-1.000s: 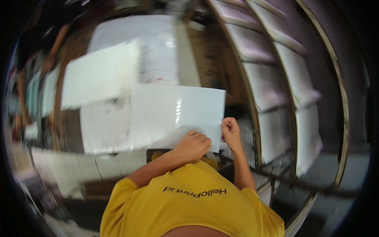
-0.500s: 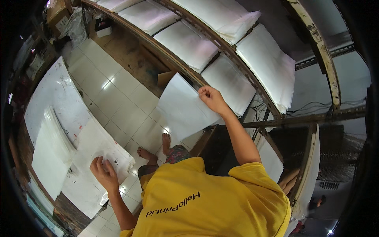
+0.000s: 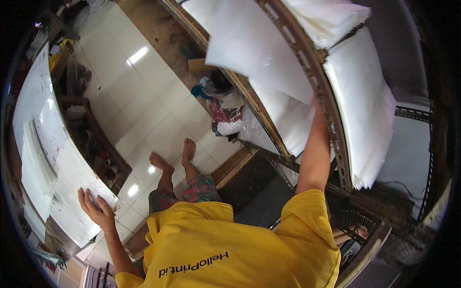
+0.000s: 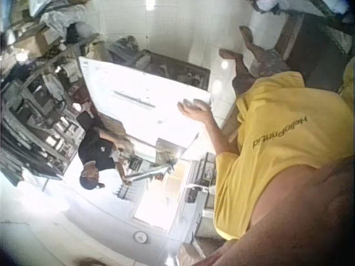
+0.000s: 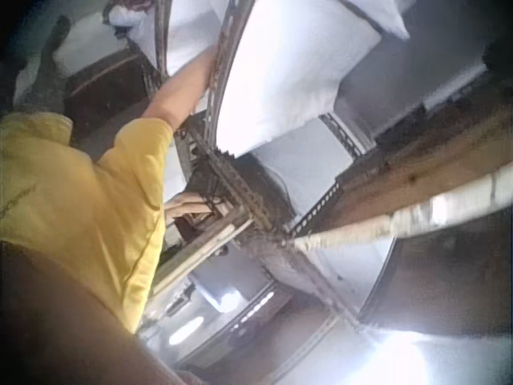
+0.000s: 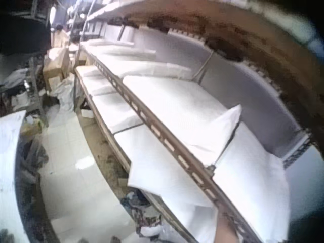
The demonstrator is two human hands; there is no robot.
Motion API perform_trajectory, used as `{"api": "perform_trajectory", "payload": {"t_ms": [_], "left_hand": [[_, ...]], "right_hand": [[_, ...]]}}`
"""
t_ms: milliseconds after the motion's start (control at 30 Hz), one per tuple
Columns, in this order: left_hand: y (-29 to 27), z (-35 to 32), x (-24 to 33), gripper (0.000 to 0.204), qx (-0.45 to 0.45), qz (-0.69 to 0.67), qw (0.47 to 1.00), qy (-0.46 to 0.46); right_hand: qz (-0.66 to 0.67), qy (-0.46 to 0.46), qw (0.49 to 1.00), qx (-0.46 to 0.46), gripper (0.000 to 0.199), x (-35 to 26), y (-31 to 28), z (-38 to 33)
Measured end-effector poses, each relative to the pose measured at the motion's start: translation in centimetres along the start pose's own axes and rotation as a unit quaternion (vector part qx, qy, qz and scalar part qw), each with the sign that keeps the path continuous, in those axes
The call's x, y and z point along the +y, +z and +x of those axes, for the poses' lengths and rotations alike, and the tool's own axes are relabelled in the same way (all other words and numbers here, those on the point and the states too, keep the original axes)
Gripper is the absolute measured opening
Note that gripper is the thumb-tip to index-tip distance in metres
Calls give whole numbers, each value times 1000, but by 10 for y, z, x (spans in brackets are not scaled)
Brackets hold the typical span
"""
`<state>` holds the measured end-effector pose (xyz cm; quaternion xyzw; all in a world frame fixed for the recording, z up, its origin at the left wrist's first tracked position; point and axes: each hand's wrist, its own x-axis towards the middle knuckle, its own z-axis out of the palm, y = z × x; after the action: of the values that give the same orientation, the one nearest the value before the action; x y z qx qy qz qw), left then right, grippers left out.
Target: The person repeatedly picks up white sheets from a table and places them onto a nearby metal shelving unit. Another person is visible working at the table in the background.
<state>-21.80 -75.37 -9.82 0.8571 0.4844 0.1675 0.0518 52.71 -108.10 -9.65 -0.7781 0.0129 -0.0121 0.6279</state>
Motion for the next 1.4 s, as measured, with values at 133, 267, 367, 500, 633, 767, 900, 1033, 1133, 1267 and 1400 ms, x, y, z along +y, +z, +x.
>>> {"api": "perform_trajectory", "payload": {"t_ms": [133, 267, 367, 500, 633, 767, 900, 1033, 1133, 1267, 1400], "left_hand": [[1, 3, 1, 38, 2, -19, 1000, 6], [0, 8, 4, 38, -12, 35, 999, 16], [2, 10, 7, 41, -16, 47, 998, 27], [6, 8, 1, 41, -19, 53, 998, 27], [4, 9, -1, 42, -25, 67, 997, 33], [4, 6, -3, 42, -26, 68, 997, 36], [3, 6, -2, 42, -30, 67, 997, 31], [1, 7, -5, 42, -35, 73, 996, 34], [-4, 8, 2, 42, -31, 75, 996, 30], [10, 2, -9, 41, -19, 29, 999, -19], [10, -4, -3, 44, -4, -3, 998, -60]], "right_hand": [[-79, 1, 991, 110, 24, 48, -79, 64], [-185, -5, 969, 166, 25, 67, -135, 109], [-281, -5, 942, 182, 27, 74, -161, 135], [-471, -3, 864, 177, 29, 78, -181, 159], [-875, -27, 483, 22, 31, 67, -178, 155], [-890, 5, 456, 15, 33, 56, -170, 151], [-917, 25, 398, -16, 32, 49, -157, 139], [-913, 36, 405, 12, 33, 74, -188, 166], [-824, 24, 553, 117, 33, 94, -205, 184], [-479, -56, 828, 288, 31, 111, -238, 205], [-461, -118, 846, 241, 30, 101, -186, 149]]}}
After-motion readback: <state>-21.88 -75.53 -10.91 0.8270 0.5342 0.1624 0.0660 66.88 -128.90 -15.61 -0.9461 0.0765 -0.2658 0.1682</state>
